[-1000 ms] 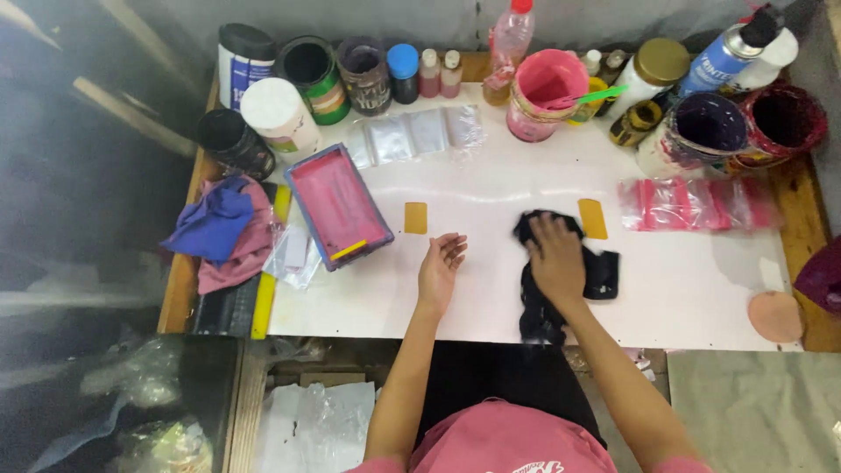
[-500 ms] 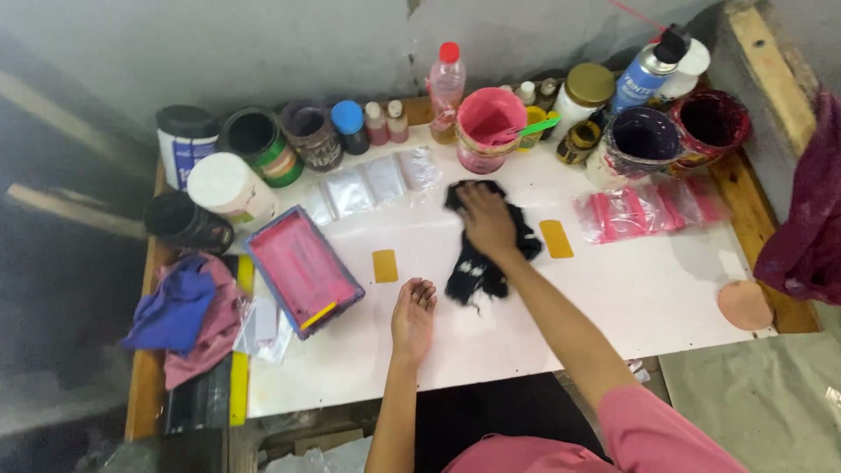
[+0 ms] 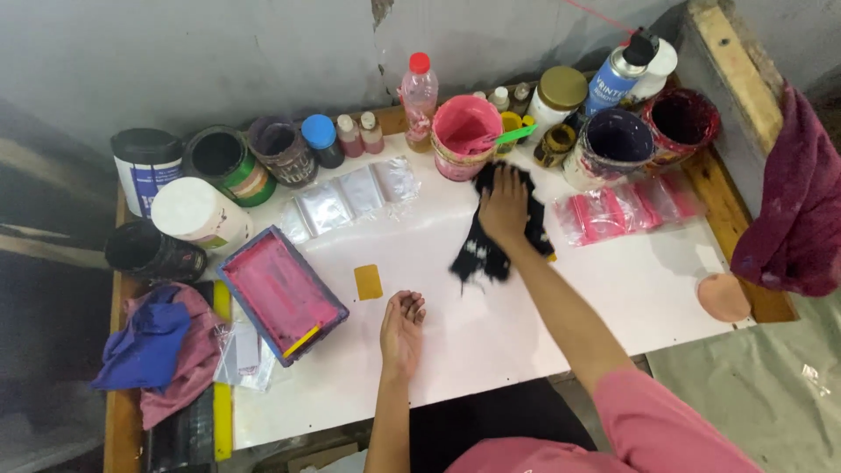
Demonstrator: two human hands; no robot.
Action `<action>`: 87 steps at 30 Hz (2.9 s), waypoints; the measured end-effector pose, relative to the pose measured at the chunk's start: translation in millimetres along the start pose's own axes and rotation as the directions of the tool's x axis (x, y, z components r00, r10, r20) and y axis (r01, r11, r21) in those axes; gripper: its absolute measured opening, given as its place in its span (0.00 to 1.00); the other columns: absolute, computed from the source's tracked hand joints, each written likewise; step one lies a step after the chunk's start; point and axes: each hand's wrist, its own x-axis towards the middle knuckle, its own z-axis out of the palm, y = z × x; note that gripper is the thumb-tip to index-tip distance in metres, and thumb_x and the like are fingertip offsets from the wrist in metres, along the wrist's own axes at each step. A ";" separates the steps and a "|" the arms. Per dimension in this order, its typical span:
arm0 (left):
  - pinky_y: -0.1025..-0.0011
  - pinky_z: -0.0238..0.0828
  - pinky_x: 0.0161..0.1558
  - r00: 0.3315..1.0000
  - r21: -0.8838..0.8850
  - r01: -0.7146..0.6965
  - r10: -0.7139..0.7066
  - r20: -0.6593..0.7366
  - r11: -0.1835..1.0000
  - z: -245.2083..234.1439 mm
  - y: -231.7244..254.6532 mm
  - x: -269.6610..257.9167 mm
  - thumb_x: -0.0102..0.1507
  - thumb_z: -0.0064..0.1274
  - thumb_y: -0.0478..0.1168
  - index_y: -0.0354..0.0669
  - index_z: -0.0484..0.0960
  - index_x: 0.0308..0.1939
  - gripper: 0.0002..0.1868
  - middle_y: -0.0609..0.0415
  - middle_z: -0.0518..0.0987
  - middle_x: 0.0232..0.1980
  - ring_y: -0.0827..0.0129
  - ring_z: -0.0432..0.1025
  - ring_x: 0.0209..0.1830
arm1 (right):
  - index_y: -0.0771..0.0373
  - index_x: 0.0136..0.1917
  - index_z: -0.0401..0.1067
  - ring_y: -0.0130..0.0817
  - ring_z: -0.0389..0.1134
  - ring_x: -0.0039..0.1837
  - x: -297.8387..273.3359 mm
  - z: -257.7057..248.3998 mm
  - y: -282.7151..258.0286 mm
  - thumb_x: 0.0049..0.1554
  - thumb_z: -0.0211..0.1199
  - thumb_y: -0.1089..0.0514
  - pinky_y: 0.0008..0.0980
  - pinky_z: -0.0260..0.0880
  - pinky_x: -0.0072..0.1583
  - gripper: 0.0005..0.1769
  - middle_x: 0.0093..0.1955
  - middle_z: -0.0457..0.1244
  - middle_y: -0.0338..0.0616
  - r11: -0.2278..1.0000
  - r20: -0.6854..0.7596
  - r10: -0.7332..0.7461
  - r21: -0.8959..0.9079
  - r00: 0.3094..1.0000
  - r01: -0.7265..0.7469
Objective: The person cleans a white table surface using a black patterned cloth, wiping around various items. They then pick up a pink container and stir its contents with a green spatula before placing it back down and resuming wiping the table.
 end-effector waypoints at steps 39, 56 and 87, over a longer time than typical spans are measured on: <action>0.76 0.71 0.46 0.999 -0.024 -0.019 0.020 0.030 1.000 -10.4 -3.3 1.6 0.76 0.34 0.46 0.48 0.71 0.55 0.12 0.57 0.71 0.37 0.76 0.68 0.37 | 0.58 0.77 0.64 0.60 0.54 0.78 -43.6 -15.8 -18.8 0.65 0.53 0.40 0.60 0.51 0.73 0.33 0.78 0.56 0.56 0.981 -0.046 -0.168 -0.107 0.985 0.162; 0.78 0.67 0.41 0.997 -0.030 -0.064 0.065 0.028 0.997 -10.7 -7.1 -4.8 0.76 0.35 0.46 0.49 0.72 0.51 0.11 0.60 0.69 0.34 0.77 0.65 0.33 | 0.60 0.75 0.64 0.55 0.54 0.78 -75.6 -36.0 -9.5 0.66 0.49 0.51 0.56 0.49 0.75 0.26 0.76 0.57 0.53 0.990 0.162 -0.142 0.049 0.977 0.136; 0.57 0.63 0.71 0.923 0.917 -0.344 0.254 0.290 0.203 110.8 -15.8 113.2 0.66 0.59 0.53 0.40 0.66 0.67 0.33 0.42 0.63 0.68 0.48 0.62 0.70 | 0.57 0.80 0.58 0.51 0.49 0.82 -37.3 -54.4 24.4 0.67 0.46 0.50 0.52 0.45 0.79 0.30 0.82 0.51 0.50 0.994 0.172 -0.030 0.113 0.985 0.011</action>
